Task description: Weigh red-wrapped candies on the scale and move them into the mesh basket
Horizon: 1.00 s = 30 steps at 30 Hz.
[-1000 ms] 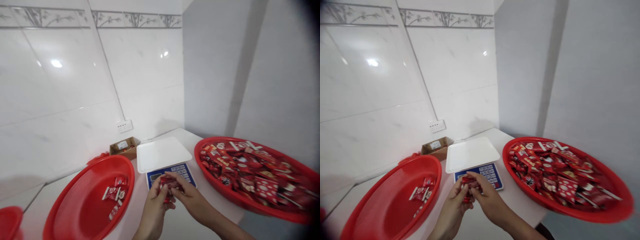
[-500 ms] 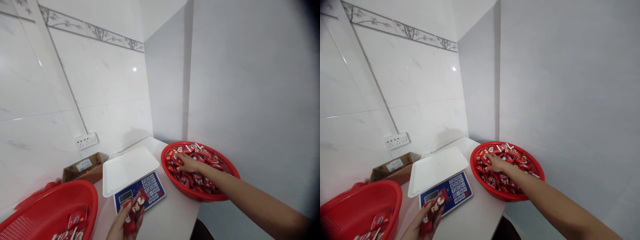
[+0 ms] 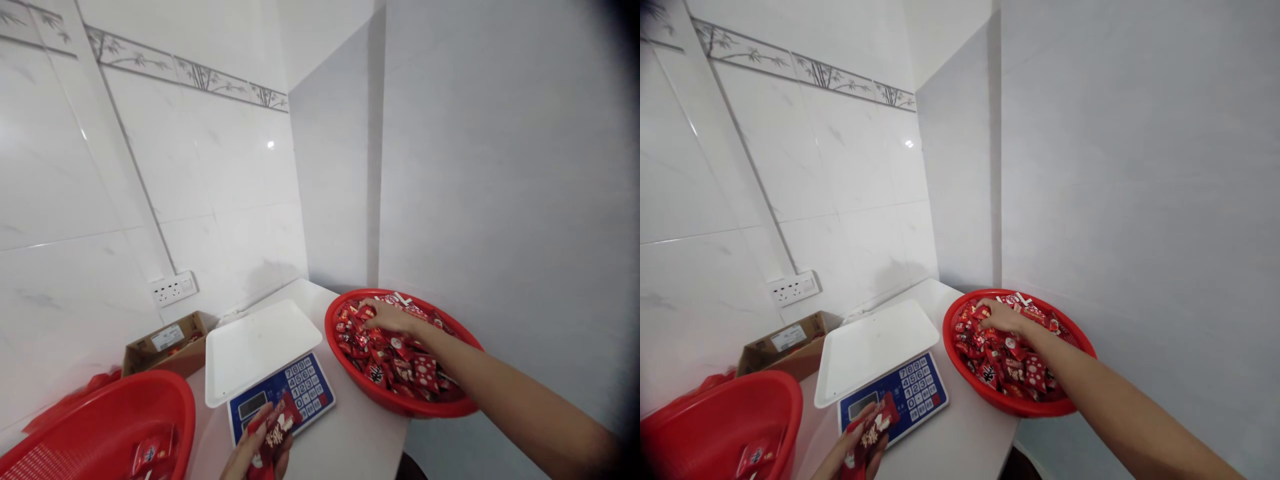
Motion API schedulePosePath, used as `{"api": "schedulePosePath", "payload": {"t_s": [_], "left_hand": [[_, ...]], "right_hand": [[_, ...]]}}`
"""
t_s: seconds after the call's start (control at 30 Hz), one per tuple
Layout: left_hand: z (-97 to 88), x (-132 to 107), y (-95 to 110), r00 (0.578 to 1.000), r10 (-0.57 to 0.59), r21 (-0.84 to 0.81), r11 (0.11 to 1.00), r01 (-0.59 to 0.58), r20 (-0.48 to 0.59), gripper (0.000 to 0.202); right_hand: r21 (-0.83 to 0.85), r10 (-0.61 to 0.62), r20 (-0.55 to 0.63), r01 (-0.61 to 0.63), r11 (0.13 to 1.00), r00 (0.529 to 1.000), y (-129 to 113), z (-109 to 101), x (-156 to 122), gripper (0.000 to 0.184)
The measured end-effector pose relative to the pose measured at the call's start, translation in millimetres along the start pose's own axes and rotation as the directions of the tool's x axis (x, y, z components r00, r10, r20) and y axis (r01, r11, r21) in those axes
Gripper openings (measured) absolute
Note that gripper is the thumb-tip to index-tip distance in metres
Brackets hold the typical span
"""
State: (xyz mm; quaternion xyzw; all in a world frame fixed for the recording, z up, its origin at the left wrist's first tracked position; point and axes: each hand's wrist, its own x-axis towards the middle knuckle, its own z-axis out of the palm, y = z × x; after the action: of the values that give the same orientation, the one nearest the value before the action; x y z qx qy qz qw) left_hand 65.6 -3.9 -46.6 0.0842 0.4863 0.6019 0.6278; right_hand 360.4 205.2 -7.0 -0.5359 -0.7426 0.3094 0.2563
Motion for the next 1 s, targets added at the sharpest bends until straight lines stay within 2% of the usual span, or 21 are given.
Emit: {"api": "schedulePosePath", "payload": {"t_s": [0.1, 0.23, 0.33, 0.43, 0.6, 0.73, 0.83, 1.0], "left_hand": [[-5.8, 8, -3, 0.998, 0.0, -0.055, 0.998, 0.004, 0.07, 0.061], [-6.8, 8, -3, 0.993, -0.013, -0.128, 0.991, 0.028, 0.113, 0.073], [0.0, -2, -1, 0.996, -0.019, -0.155, 0.987, 0.032, 0.083, 0.073], [6.5, -15, 3, 0.999, -0.012, -0.16, 0.987, 0.019, 0.044, 0.067], [0.1, -30, 6, 0.999, -0.014, -0.165, 0.986, 0.019, 0.029, 0.063], [-20.1, -38, 9, 1.0, -0.01, -0.188, 0.982, 0.011, 0.011, 0.063], [-35.8, -41, 10, 1.0, 0.0, -0.204, 0.979, -0.002, -0.012, 0.065], [-43.7, -47, 12, 1.0, 0.013, -0.188, 0.982, -0.015, -0.01, 0.062]], "right_hand": [[0.172, 0.081, -0.023, -0.076, 0.982, 0.996, 0, -7, 1, 0.04], [0.414, 0.184, -0.032, -0.154, 0.897, 0.982, -7, -5, 7, 0.04], [0.513, 0.164, -0.004, -0.139, 0.847, 0.986, -26, 8, 19, 0.037], [0.573, 0.091, 0.057, -0.108, 0.812, 0.994, -58, 34, 35, 0.032], [0.589, 0.013, 0.144, -0.096, 0.802, 0.99, -115, 97, 58, 0.029], [0.54, 0.03, 0.15, -0.107, 0.835, 0.988, -135, 138, 66, 0.031], [0.481, 0.043, 0.133, -0.103, 0.871, 0.99, -138, 150, 69, 0.033], [0.386, -0.006, 0.132, -0.046, 0.921, 0.991, -140, 144, 68, 0.033]]}}
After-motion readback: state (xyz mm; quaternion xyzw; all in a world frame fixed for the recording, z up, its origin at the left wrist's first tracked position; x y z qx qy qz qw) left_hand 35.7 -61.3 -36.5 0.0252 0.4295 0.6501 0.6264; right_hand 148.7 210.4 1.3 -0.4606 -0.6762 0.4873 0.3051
